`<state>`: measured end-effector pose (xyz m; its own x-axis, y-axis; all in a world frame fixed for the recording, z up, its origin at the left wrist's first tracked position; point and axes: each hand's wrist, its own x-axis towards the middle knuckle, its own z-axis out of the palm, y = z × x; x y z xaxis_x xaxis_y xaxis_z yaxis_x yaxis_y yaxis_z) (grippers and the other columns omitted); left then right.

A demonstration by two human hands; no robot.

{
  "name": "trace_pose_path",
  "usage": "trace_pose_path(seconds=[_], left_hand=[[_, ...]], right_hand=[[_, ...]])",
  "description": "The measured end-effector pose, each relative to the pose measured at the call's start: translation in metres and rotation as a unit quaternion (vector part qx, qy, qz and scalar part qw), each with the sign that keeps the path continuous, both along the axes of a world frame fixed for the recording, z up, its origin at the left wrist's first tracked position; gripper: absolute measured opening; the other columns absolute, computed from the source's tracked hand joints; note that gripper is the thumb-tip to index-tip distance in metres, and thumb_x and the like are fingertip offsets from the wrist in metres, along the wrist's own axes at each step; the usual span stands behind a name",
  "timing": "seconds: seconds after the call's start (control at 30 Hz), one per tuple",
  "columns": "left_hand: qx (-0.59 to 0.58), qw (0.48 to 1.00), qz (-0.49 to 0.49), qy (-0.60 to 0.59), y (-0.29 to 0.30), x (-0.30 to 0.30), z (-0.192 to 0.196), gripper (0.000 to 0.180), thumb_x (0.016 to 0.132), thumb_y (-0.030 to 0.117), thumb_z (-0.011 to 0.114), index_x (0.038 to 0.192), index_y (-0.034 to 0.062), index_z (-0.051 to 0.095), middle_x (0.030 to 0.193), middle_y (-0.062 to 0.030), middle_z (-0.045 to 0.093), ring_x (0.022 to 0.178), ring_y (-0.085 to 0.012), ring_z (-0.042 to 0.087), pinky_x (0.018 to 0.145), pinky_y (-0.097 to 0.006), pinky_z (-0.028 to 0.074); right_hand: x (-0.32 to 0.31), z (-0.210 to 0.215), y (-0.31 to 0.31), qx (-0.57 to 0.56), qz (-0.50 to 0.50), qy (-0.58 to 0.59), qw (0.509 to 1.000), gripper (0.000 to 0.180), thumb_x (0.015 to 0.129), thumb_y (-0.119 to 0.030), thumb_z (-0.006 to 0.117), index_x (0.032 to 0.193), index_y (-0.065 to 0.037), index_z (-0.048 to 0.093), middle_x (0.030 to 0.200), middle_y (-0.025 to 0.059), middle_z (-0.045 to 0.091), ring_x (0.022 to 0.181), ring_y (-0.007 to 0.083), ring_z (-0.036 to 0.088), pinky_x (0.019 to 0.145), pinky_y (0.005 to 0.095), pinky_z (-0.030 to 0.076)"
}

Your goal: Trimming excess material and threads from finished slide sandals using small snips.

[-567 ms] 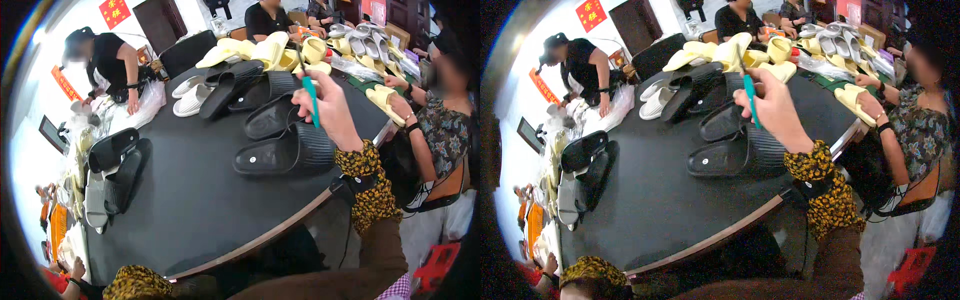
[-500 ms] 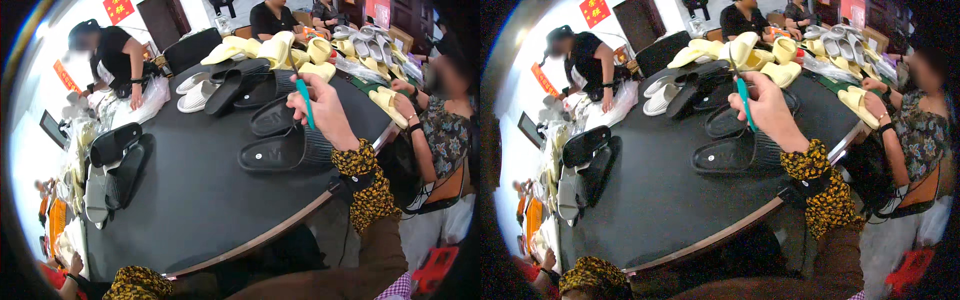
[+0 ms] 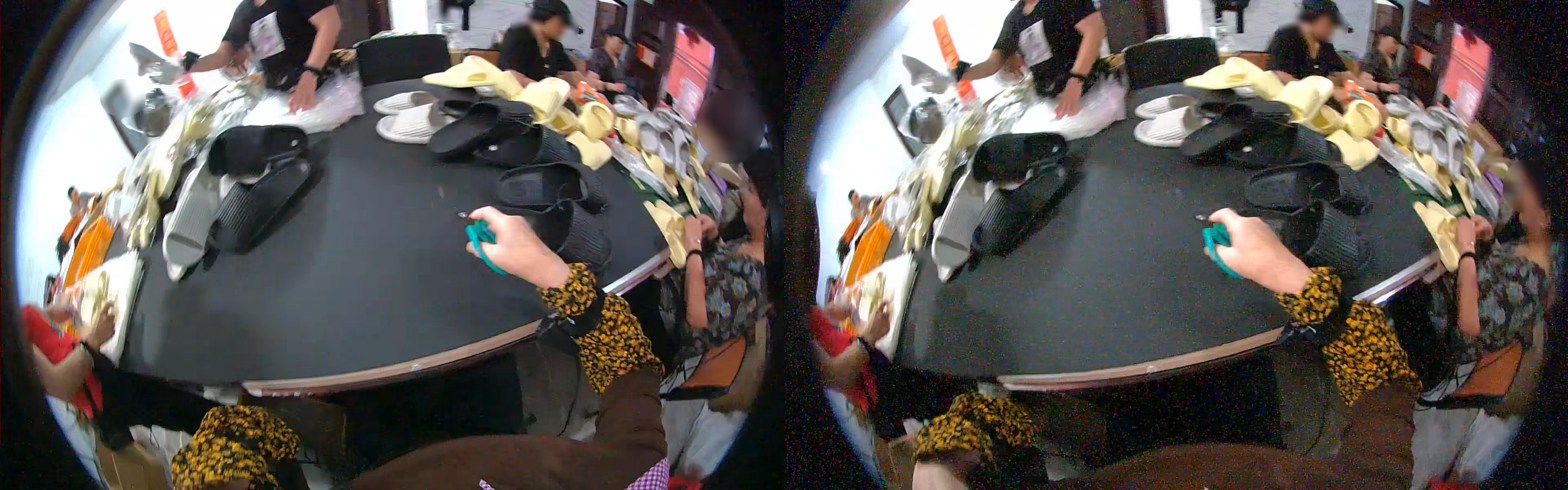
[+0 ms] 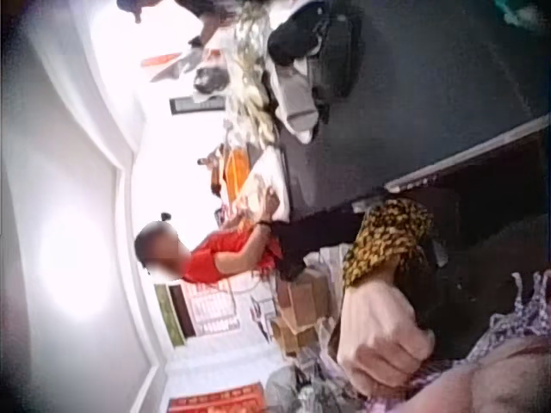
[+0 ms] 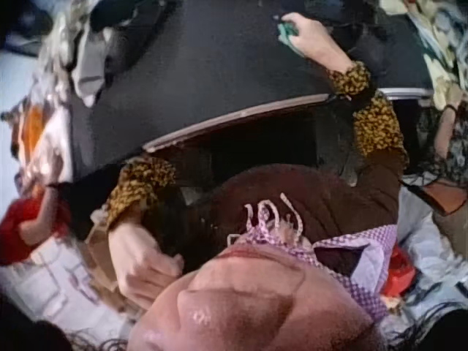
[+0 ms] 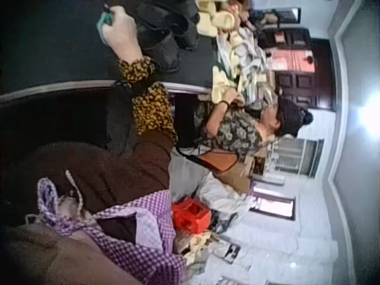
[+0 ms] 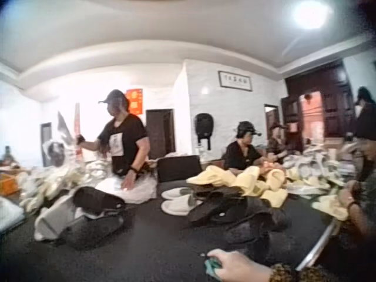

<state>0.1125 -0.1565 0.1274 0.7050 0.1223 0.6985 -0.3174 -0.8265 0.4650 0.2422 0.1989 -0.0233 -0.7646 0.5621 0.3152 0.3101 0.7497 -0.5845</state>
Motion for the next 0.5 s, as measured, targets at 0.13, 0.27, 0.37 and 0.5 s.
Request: trace_pose_path(seconds=[0.13, 0.27, 0.37, 0.5], left_hand=[[0.030, 0.999, 0.022, -0.034, -0.008, -0.006, -0.014, 0.026, 0.087, 0.006, 0.038, 0.071, 0.0017, 0.057, 0.063, -0.0068, 0.051, 0.053, -0.0163, 0.048, 0.050, -0.032, 0.037], [0.014, 0.996, -0.004, -0.083, 0.003, -0.004, -0.030, 0.023, 0.088, 0.006, 0.039, 0.079, -0.0007, 0.059, 0.062, -0.0051, 0.047, 0.051, -0.0146, 0.046, 0.050, -0.030, 0.034], [-0.011, 0.994, 0.008, -0.112, 0.008, 0.004, -0.039, 0.022, 0.089, 0.008, 0.042, 0.079, -0.0006, 0.060, 0.061, -0.0056, 0.047, 0.051, -0.0148, 0.045, 0.047, -0.029, 0.032], [-0.052, 0.992, 0.020, -0.113, 0.009, 0.010, -0.041, 0.025, 0.091, 0.011, 0.043, 0.076, -0.0013, 0.060, 0.062, -0.0075, 0.047, 0.050, -0.0160, 0.043, 0.045, -0.029, 0.029]], right_hand=[[0.002, 0.009, -0.009, 0.057, -0.013, -0.011, 0.998, 0.029, 0.079, -0.017, 0.060, 0.104, -0.006, 0.054, 0.075, 0.0254, 0.060, 0.075, 0.0424, 0.058, 0.064, 0.0479, 0.045], [0.003, 0.004, -0.010, 0.073, -0.025, -0.042, 0.996, 0.029, 0.080, -0.016, 0.058, 0.106, -0.005, 0.052, 0.075, 0.0258, 0.060, 0.076, 0.0431, 0.058, 0.065, 0.0487, 0.045], [0.006, 0.000, -0.008, 0.076, -0.031, -0.040, 0.996, 0.030, 0.080, -0.015, 0.057, 0.107, -0.004, 0.051, 0.076, 0.0260, 0.060, 0.076, 0.0436, 0.058, 0.065, 0.0492, 0.045], [0.012, -0.004, 0.005, 0.098, -0.053, -0.011, 0.994, 0.031, 0.080, -0.017, 0.058, 0.109, -0.006, 0.051, 0.076, 0.0263, 0.059, 0.076, 0.0437, 0.058, 0.066, 0.0490, 0.046]])
